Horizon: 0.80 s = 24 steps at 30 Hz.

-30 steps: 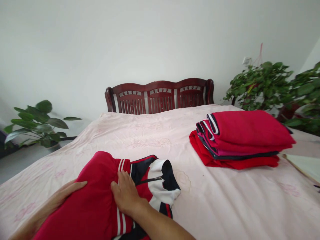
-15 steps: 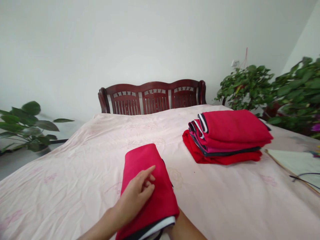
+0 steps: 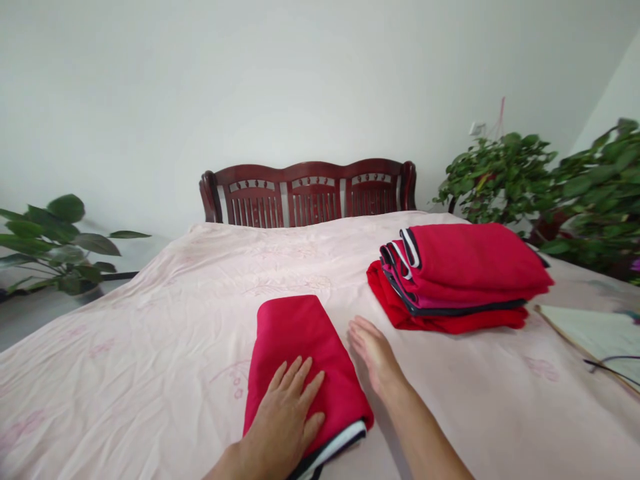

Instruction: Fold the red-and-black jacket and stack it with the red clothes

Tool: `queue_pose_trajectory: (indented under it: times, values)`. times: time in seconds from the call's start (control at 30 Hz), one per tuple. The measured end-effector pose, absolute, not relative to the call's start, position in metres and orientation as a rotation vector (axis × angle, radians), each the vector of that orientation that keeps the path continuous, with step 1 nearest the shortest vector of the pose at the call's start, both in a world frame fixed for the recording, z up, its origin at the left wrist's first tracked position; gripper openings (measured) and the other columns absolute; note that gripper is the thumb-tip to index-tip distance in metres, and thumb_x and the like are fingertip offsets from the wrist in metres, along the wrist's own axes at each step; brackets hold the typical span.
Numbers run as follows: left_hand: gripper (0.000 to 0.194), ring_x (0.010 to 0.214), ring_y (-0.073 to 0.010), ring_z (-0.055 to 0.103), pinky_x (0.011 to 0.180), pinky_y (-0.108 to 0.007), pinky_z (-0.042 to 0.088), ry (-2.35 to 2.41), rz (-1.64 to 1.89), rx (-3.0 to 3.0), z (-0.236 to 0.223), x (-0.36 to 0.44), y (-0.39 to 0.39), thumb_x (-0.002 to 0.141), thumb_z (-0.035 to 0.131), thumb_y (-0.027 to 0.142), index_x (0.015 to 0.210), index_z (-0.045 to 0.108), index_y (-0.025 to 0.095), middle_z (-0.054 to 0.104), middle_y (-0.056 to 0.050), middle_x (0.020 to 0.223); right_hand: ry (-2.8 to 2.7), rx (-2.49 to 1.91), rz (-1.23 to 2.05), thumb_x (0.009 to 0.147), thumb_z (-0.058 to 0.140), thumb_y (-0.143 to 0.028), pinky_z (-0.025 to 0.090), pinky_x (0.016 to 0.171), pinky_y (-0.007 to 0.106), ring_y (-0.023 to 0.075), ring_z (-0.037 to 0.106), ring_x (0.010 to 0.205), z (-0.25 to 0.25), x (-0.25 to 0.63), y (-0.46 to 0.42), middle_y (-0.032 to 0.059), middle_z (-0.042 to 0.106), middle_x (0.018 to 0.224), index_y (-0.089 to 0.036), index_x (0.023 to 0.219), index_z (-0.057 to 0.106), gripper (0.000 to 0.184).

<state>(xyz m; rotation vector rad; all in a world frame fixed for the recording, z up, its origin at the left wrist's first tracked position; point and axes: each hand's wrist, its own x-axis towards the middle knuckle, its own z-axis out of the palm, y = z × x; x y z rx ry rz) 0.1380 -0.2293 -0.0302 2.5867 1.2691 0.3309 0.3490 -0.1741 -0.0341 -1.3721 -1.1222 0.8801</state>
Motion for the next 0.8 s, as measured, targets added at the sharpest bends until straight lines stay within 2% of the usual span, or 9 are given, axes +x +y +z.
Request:
queue_pose_trajectory:
  times: [0.07, 0.13, 0.23, 0.33, 0.47, 0.6, 0.7, 0.8]
  values:
    - [0.058, 0.146, -0.0321, 0.029, 0.119, -0.057, 0.022, 1.281, 0.354, 2.606, -0.037, 0.141, -0.230, 0.094, 0.048, 0.046, 0.148, 0.042, 0.027, 0.036, -0.011, 0.158, -1.095, -1.337, 0.849, 0.088, 0.048, -0.049, 0.041, 0.110, 0.050, 0.0285, 0.051, 0.131, -0.017, 0.354, -0.173, 0.0128, 0.056, 0.141, -0.022, 0.135, 0.057, 0.055]
    - [0.057, 0.147, -0.0316, 0.028, 0.119, -0.056, 0.023, 1.278, 0.389, 2.640, -0.040, 0.142, -0.232, 0.095, 0.048, 0.042, 0.149, 0.042, 0.027, 0.035, -0.010, 0.158, -1.334, -1.281, 0.772, 0.093, 0.044, -0.049, 0.031, 0.117, 0.046, 0.0244, 0.041, 0.140, 0.003, 0.342, -0.171, 0.0081, 0.049, 0.149, -0.023, 0.140, 0.053, 0.054]
    - [0.055, 0.146, -0.0311, 0.031, 0.119, -0.054, 0.026, 1.223, 0.376, 2.698, -0.039, 0.142, -0.235, 0.095, 0.047, 0.037, 0.149, 0.042, 0.024, 0.036, -0.010, 0.157, -1.861, -1.221, 0.608, 0.098, 0.037, -0.048, 0.020, 0.121, 0.043, 0.0210, 0.029, 0.146, 0.023, 0.300, -0.159, 0.0049, 0.039, 0.155, -0.023, 0.145, 0.047, 0.054]
    - [0.057, 0.143, -0.0322, 0.035, 0.116, -0.052, 0.030, 1.124, 0.313, 2.759, -0.044, 0.141, -0.238, 0.095, 0.047, 0.041, 0.148, 0.042, 0.021, 0.038, -0.012, 0.156, -2.303, -1.199, 0.421, 0.100, 0.035, -0.047, 0.013, 0.122, 0.047, 0.0229, 0.017, 0.150, 0.017, 0.256, -0.136, 0.0046, 0.029, 0.160, -0.024, 0.151, 0.038, 0.056]
    - [0.065, 0.136, -0.0352, 0.045, 0.109, -0.050, 0.040, 1.036, 0.320, 2.885, -0.069, 0.143, -0.237, 0.091, 0.049, 0.056, 0.146, 0.046, 0.020, 0.046, -0.014, 0.150, -2.560, -1.269, 0.437, 0.099, 0.035, -0.052, 0.009, 0.121, 0.049, 0.0240, 0.017, 0.150, -0.020, 0.227, -0.107, 0.0067, 0.026, 0.161, -0.026, 0.152, 0.035, 0.059]
    - [0.070, 0.133, -0.0333, 0.049, 0.104, -0.048, 0.043, 0.938, 0.339, 3.075, -0.092, 0.147, -0.238, 0.092, 0.046, 0.057, 0.150, 0.040, 0.018, 0.051, -0.014, 0.147, -2.576, -1.210, 0.392, 0.100, 0.028, -0.055, 0.009, 0.122, 0.045, 0.0207, 0.020, 0.149, -0.042, 0.227, -0.093, 0.0060, 0.028, 0.161, -0.025, 0.153, 0.032, 0.061]
    - [0.061, 0.132, -0.0301, 0.051, 0.103, -0.048, 0.043, 0.928, 0.394, 3.145, -0.096, 0.149, -0.246, 0.097, 0.041, 0.049, 0.150, 0.038, 0.019, 0.053, -0.011, 0.146, -2.563, -1.214, 0.346, 0.101, 0.024, -0.055, 0.010, 0.122, 0.043, 0.0198, 0.021, 0.149, -0.044, 0.230, -0.088, 0.0050, 0.030, 0.160, -0.025, 0.153, 0.033, 0.060]
    - [0.046, 0.124, -0.0253, 0.058, 0.099, -0.043, 0.047, 0.904, 0.530, 3.224, -0.102, 0.150, -0.257, 0.100, 0.040, 0.036, 0.145, 0.044, 0.025, 0.058, -0.005, 0.142, -2.528, -1.282, 0.277, 0.101, 0.022, -0.053, 0.010, 0.122, 0.042, 0.0203, 0.021, 0.149, -0.046, 0.234, -0.085, 0.0056, 0.033, 0.159, -0.022, 0.151, 0.036, 0.060]
